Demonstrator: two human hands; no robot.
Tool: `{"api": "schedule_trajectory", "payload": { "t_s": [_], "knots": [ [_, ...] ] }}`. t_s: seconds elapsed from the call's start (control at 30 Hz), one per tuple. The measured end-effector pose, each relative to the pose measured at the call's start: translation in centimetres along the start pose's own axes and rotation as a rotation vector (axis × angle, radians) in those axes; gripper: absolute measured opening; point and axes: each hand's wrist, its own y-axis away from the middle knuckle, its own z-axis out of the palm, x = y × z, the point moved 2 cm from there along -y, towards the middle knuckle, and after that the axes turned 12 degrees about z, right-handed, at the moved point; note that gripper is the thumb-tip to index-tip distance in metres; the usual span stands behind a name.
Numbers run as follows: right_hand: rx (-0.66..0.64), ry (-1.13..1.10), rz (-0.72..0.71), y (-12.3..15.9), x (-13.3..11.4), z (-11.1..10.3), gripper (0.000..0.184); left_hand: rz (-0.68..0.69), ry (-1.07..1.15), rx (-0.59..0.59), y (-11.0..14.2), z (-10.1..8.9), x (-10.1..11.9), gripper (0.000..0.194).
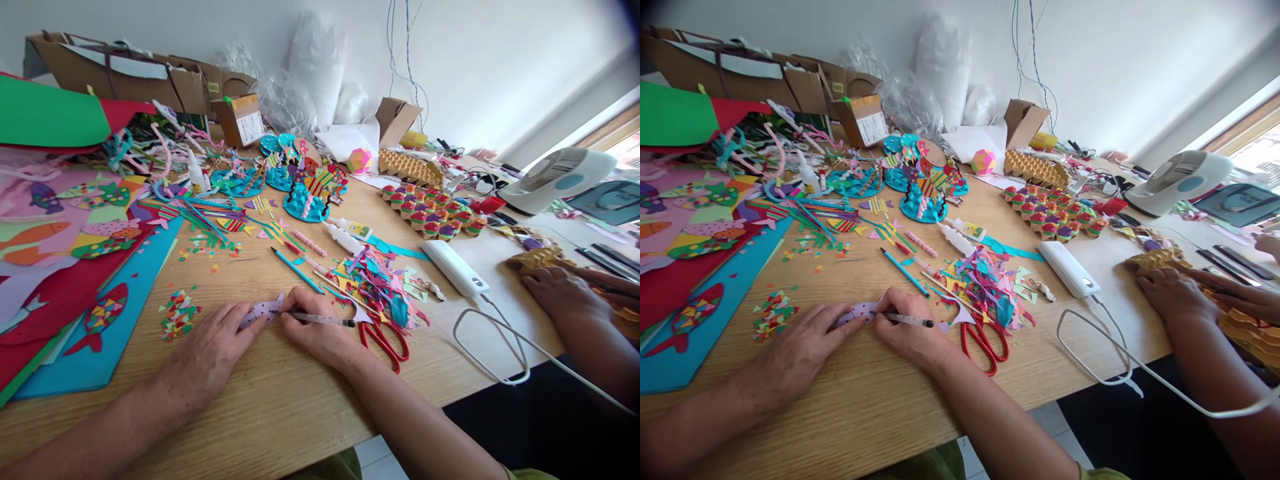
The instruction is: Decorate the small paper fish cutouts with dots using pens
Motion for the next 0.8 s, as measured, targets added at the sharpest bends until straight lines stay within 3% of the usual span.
{"api": "schedule_trajectory", "payload": {
  "t_s": [0.4, 0.8],
  "knots": [
    [0.001, 0.010, 0.003, 0.0, -0.1, 0.0, 0.013, -0.063, 0.027, 0.012, 0.1, 0.3, 0.2, 0.045],
    [0.032, -0.048, 0.030, 0.2, 0.6, -0.5, 0.013, -0.002, 0.034, 0.013, -0.4, -0.7, -0.1, 0.044]
  ]
}}
